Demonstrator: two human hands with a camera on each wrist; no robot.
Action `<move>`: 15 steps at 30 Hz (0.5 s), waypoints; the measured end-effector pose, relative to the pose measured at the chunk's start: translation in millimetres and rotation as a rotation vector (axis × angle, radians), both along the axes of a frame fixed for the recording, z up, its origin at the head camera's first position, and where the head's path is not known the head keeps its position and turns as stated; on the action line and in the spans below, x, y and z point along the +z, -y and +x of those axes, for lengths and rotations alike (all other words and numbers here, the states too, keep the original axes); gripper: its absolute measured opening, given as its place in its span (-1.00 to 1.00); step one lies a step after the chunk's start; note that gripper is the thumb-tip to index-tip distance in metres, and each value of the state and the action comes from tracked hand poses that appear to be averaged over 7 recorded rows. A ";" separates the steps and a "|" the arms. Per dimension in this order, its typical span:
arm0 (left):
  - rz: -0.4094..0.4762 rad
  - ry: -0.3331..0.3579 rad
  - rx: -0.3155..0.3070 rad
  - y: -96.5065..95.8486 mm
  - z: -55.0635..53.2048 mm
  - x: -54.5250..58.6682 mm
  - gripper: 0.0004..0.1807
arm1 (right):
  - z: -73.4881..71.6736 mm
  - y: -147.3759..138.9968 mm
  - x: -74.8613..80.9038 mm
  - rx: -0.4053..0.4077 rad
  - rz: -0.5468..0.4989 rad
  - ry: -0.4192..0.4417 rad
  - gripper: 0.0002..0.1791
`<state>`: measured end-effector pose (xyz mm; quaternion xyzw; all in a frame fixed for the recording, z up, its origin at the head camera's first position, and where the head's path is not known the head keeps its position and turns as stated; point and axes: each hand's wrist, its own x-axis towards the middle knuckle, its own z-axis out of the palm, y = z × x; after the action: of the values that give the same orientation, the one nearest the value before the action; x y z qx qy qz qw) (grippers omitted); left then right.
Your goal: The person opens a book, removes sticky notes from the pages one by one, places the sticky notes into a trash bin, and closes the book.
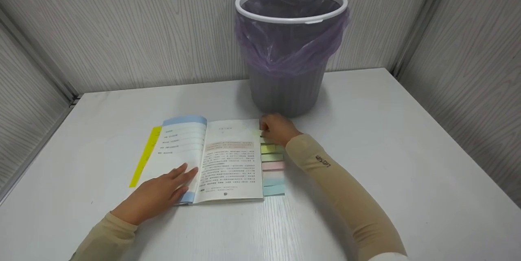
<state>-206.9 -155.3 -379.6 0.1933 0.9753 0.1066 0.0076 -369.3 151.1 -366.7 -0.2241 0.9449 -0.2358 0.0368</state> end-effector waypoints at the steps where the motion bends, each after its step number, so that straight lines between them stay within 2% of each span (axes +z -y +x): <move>1: -0.002 0.004 0.002 0.1 -0.1 -0.2 -0.50 | 0.8 -0.8 -0.4 0.008 -0.023 -0.015 -0.92; 6: 0.011 0.024 0.017 -0.4 -0.3 -1.7 -0.50 | 3.6 -5.5 -2.8 0.041 -0.081 -0.096 -0.92; 15: 0.005 0.017 0.015 0.0 -0.8 -2.2 -0.50 | 11.8 -16.0 -2.0 0.105 -0.089 -0.189 -0.91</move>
<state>-207.7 -155.3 -381.8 0.1851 0.9764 0.1106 0.0146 -357.5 167.0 -368.8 -0.2959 0.9197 -0.2531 -0.0504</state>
